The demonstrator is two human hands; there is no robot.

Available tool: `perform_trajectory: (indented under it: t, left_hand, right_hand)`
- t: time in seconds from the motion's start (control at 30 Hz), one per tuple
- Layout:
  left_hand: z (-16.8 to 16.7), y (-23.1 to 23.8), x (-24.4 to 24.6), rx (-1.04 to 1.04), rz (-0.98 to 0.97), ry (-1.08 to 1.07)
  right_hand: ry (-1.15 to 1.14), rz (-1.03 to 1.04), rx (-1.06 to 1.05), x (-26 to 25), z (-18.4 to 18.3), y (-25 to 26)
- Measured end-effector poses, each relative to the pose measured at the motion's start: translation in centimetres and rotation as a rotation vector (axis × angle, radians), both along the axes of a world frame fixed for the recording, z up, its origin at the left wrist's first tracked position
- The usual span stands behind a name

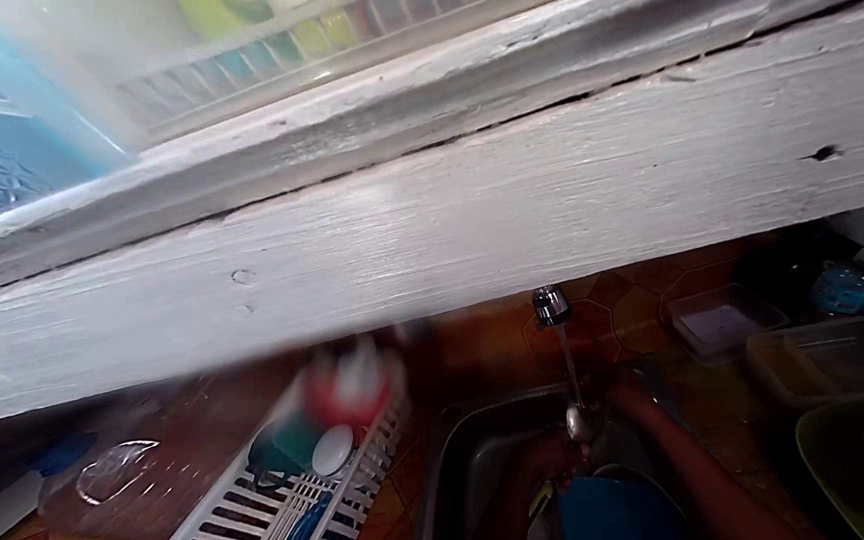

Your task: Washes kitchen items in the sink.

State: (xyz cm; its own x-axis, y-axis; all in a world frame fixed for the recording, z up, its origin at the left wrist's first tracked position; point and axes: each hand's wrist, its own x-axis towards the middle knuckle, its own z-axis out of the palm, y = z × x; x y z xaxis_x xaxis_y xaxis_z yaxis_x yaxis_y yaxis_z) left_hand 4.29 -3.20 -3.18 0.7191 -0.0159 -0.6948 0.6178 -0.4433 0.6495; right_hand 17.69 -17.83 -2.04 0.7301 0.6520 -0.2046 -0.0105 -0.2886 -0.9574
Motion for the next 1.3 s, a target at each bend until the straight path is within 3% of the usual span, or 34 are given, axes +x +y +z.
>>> perform_trajectory:
  t: [0.13,0.3,0.43,0.67,0.97,1.13,1.3]
  left_hand:
    - [0.3,-0.7,-0.6,0.300,-0.079,-0.148]
    - [0.9,-2.8,-1.0,0.592,0.057,-0.119]
    - [0.3,-1.5,-2.1,0.502,0.046,-0.176]
    - [-1.1,0.9,-3.6,0.230,0.157,-0.256]
    - [-0.2,-0.5,-3.1,0.442,0.312,-0.206]
    - [-0.2,-0.5,-2.9,0.365,0.287,-0.258]
    - [-0.4,-0.3,-1.7,0.227,0.415,-0.269]
  right_hand:
    - [-0.013,-0.064,-0.085,-0.6,-0.9,-0.2]
    - [0.280,-0.089,-0.025,-2.3,-1.6,0.2]
    - [0.419,-0.069,0.073,-2.9,-1.5,0.1]
    - [0.202,-0.090,-0.003,-3.4,-3.0,0.7]
    - [0.002,-0.033,-0.069,-3.8,-2.8,1.2]
    - [0.009,0.140,-0.171,-3.2,-2.1,0.9]
    - [0.054,0.154,-0.156,-2.9,0.0,1.0]
